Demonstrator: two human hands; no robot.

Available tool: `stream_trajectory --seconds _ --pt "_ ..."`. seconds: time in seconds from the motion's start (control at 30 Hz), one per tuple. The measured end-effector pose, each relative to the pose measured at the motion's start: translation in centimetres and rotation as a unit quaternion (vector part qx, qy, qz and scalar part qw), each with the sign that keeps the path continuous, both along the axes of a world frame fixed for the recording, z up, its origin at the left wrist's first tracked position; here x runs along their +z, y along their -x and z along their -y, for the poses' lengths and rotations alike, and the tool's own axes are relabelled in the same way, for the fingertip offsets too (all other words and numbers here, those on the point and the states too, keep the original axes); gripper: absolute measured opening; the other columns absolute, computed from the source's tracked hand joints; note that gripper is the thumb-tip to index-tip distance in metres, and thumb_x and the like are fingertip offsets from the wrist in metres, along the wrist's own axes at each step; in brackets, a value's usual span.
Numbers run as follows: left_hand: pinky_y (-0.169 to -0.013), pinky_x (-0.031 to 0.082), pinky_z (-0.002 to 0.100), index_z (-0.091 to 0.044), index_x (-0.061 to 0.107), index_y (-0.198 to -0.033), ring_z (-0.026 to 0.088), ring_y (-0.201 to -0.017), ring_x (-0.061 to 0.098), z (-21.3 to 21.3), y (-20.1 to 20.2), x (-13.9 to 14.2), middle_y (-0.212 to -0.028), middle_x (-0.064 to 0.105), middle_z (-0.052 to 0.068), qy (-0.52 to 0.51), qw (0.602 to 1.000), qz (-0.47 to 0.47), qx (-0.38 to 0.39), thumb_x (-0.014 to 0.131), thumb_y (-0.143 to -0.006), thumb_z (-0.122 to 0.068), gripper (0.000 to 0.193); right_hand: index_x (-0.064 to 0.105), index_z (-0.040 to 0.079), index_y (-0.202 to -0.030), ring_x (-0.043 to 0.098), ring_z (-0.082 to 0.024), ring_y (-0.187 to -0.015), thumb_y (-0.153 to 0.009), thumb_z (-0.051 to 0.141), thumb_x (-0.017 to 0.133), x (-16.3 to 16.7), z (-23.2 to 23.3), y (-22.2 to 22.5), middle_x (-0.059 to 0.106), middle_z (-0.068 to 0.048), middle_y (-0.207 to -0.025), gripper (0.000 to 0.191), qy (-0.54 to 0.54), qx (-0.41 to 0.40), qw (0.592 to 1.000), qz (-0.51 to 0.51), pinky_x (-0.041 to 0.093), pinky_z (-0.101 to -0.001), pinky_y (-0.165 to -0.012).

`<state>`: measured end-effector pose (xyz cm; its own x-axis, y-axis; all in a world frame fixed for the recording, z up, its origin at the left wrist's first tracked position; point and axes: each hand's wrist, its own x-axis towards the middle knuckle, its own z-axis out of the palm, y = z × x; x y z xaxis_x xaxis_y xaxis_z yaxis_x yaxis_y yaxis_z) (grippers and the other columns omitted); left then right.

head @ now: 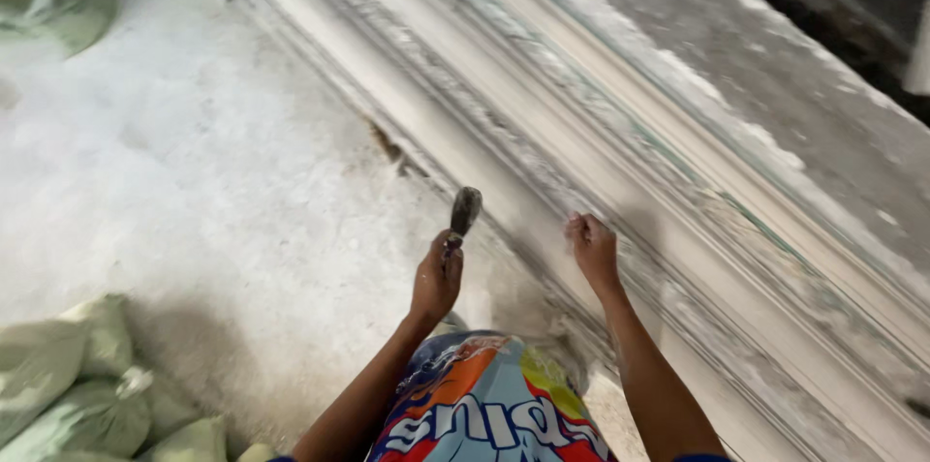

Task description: The person uses a small handheld scraper to remove dried plaster residue from decorative plaster molding pieces laid on the workshop floor, working the blade along the grooved profiles section by section and repositioning the moldings to reach new areas.

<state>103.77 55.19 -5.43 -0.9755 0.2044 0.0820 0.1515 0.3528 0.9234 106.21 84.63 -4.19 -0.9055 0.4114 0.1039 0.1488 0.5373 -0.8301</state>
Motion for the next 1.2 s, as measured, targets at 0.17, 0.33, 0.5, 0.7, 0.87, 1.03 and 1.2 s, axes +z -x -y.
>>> stream_trajectory --seconds 0.17,0.33,0.5,0.7,0.87,1.03,1.2 --pt "-0.055 0.050 0.037 -0.003 0.051 -0.138 0.021 -0.059 0.060 11.0 6.2 1.6 -0.082 0.068 0.015 -0.033 0.983 0.126 0.129 0.051 -0.105 -0.022 0.038 0.066 0.002 -0.120 0.069 -0.012 -0.072 -0.102 0.029 0.056 1.5 11.1 10.7 0.075 -0.003 -0.094 0.034 0.131 0.110 0.985 -0.004 0.057 -0.0299 -0.063" --pt "-0.056 0.052 0.036 -0.001 0.055 -0.126 0.016 -0.061 0.062 16.0 10.7 -0.4 -0.083 0.072 0.011 -0.101 0.964 0.123 0.213 0.050 -0.107 -0.024 0.031 0.076 0.002 -0.094 0.052 -0.017 -0.055 -0.104 0.037 0.061 0.3 17.7 19.1 0.061 -0.011 -0.061 0.040 -0.032 0.160 0.982 0.098 0.046 -0.0347 -0.056" --pt "-0.061 0.057 0.037 0.000 0.056 -0.112 0.020 -0.071 0.071 20.8 19.2 -4.1 -0.086 0.075 0.012 -0.091 0.971 0.100 0.197 0.056 -0.104 -0.025 0.027 0.078 0.003 -0.093 0.052 -0.014 -0.056 -0.104 0.029 0.057 -3.1 23.0 29.6 0.058 -0.010 -0.059 0.036 0.048 0.202 0.975 0.078 0.043 -0.0337 -0.056" --pt "-0.057 0.053 0.041 0.000 0.053 -0.098 0.027 -0.062 0.068 28.1 37.2 -3.4 -0.073 0.068 0.017 0.006 0.980 0.109 0.169 0.061 -0.102 -0.027 0.028 0.067 0.002 -0.120 0.070 -0.010 -0.071 -0.103 0.025 0.058 -3.3 32.3 47.2 0.074 -0.005 -0.083 0.030 0.132 0.288 0.948 0.043 0.058 -0.0307 -0.064" --pt "-0.057 0.053 0.041 0.001 0.051 -0.095 0.026 -0.064 0.070 30.6 51.4 0.2 -0.072 0.069 0.016 0.019 0.986 0.094 0.136 0.064 -0.100 -0.025 0.029 0.070 0.006 -0.123 0.069 -0.016 -0.062 -0.104 0.030 0.059 0.7 36.3 56.9 0.070 -0.011 -0.074 0.032 0.034 0.289 0.940 0.180 0.055 -0.0354 -0.059" --pt "-0.059 0.059 0.033 0.001 0.050 -0.098 0.017 -0.069 0.074 27.6 64.3 1.0 -0.078 0.074 0.012 -0.127 0.979 0.141 0.068 0.064 -0.101 -0.024 0.028 0.052 -0.002 -0.141 0.069 -0.034 -0.092 -0.095 0.026 0.068 2.2 37.7 65.4 0.067 -0.024 -0.106 0.056 -0.070 0.366 0.923 -0.098 0.056 -0.0415 -0.078" --pt "-0.061 0.058 0.032 0.004 0.060 -0.100 0.015 -0.071 0.072 24.6 76.9 0.0 -0.079 0.073 0.015 -0.154 0.976 0.148 -0.035 0.064 -0.104 -0.024 0.028 0.038 -0.003 -0.149 0.068 -0.041 -0.108 -0.091 0.024 0.065 1.2 38.7 74.4 0.064 -0.028 -0.118 0.070 0.018 0.279 0.960 0.025 0.055 -0.0454 -0.086"
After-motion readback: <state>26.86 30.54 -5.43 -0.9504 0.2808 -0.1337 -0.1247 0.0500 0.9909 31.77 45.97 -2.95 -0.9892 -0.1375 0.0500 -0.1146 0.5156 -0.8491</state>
